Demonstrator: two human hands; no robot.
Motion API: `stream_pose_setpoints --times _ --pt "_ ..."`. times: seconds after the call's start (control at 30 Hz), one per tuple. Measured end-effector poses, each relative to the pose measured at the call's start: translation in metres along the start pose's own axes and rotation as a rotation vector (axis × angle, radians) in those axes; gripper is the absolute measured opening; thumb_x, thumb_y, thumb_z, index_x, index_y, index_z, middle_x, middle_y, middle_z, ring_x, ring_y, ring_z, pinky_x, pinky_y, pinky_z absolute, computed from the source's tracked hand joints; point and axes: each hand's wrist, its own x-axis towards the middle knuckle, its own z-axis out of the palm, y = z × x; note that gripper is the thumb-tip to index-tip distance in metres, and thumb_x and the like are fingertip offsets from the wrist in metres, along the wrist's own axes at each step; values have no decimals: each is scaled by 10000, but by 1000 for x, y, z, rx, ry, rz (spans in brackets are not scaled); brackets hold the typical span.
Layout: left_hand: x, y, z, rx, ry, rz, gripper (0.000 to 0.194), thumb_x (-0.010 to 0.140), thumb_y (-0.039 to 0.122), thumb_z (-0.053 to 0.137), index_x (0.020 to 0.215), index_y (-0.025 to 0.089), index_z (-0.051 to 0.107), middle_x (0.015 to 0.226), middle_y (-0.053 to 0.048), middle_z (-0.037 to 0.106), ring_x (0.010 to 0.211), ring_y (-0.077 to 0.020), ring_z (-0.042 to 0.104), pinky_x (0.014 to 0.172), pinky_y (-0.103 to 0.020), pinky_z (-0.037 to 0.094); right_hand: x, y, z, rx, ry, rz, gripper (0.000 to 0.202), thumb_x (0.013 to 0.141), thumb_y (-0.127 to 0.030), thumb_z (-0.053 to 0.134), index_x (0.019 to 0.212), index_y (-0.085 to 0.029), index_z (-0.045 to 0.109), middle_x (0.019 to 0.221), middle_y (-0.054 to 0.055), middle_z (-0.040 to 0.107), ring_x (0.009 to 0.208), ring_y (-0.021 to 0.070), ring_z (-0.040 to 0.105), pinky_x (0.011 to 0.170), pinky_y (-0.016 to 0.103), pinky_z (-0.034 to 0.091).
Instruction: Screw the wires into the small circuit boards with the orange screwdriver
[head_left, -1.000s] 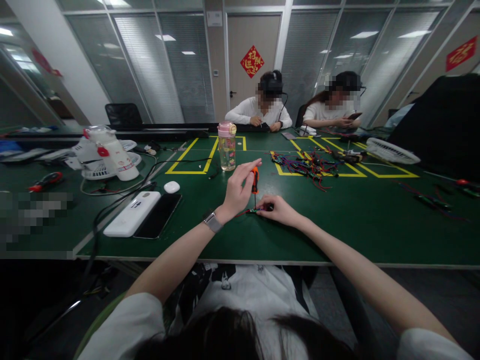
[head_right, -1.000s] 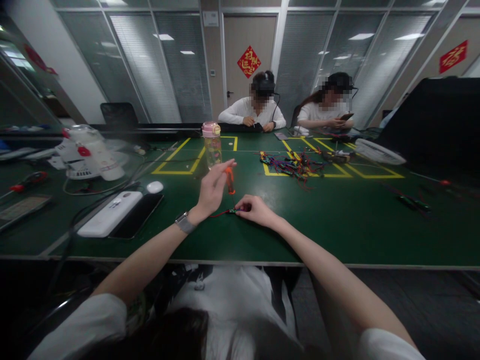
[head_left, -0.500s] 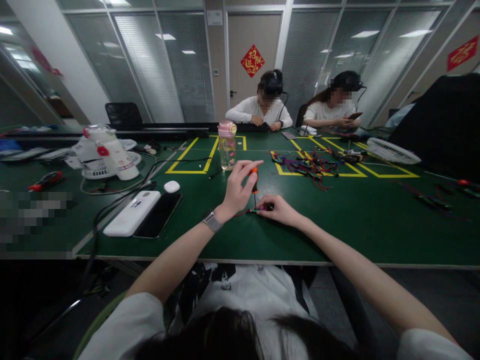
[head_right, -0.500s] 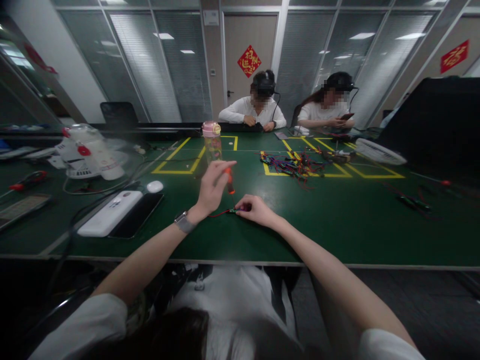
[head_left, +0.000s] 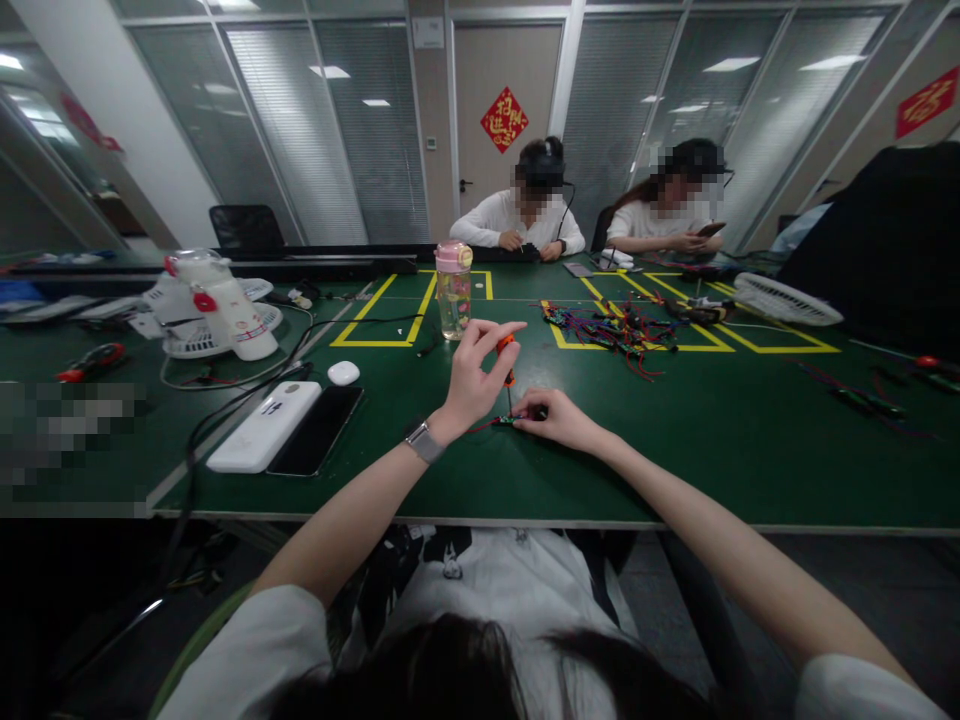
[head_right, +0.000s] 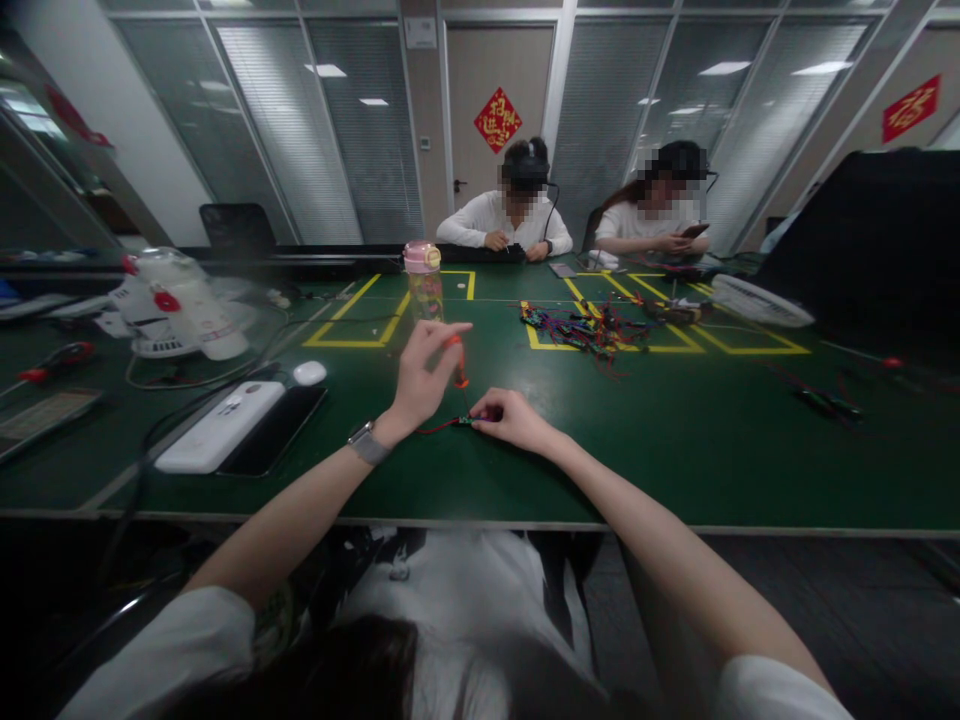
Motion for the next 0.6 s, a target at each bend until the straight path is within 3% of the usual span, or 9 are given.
stream_pose_setpoints --times 0.1,0.2,0.33,0.5,0.6 --pt "-1 -1 0 -73 -70 -4 346 992 249 341 1285 232 524 1143 -63 609 1071 -160 571 942 -324 450 0 0 0 -2 -1 -6 140 755 -261 676 835 -153 715 741 28 598 657 135 549 615 260 452" --pt "-1 -1 1 -107 -81 -14 356 989 229 347 1314 218 491 1211 -73 620 1113 -164 580 975 -336 445 0 -1 0 -2 3 -8 149 758 -265 674 835 -144 713 742 30 594 655 139 552 614 266 448" --pt "1 2 0 -55 -28 -3 270 949 219 467 1195 202 576 1051 -52 658 972 -148 610 895 -303 471 0 -2 0 -2 0 -5 157 759 -263 670 839 -135 713 741 32 594 651 138 550 617 270 447" --pt "2 2 -1 23 33 24 133 871 282 620 970 202 657 851 -12 583 814 -137 556 782 -280 471 0 -2 0 -6 -4 0 138 756 -260 675 836 -154 713 752 29 596 662 136 546 623 263 452" --pt "1 2 -1 0 -3 14 187 916 305 548 1037 208 652 900 -27 579 860 -145 560 804 -287 472 0 -2 0 -8 2 1 133 754 -255 676 832 -154 714 746 28 594 657 135 544 621 262 454"
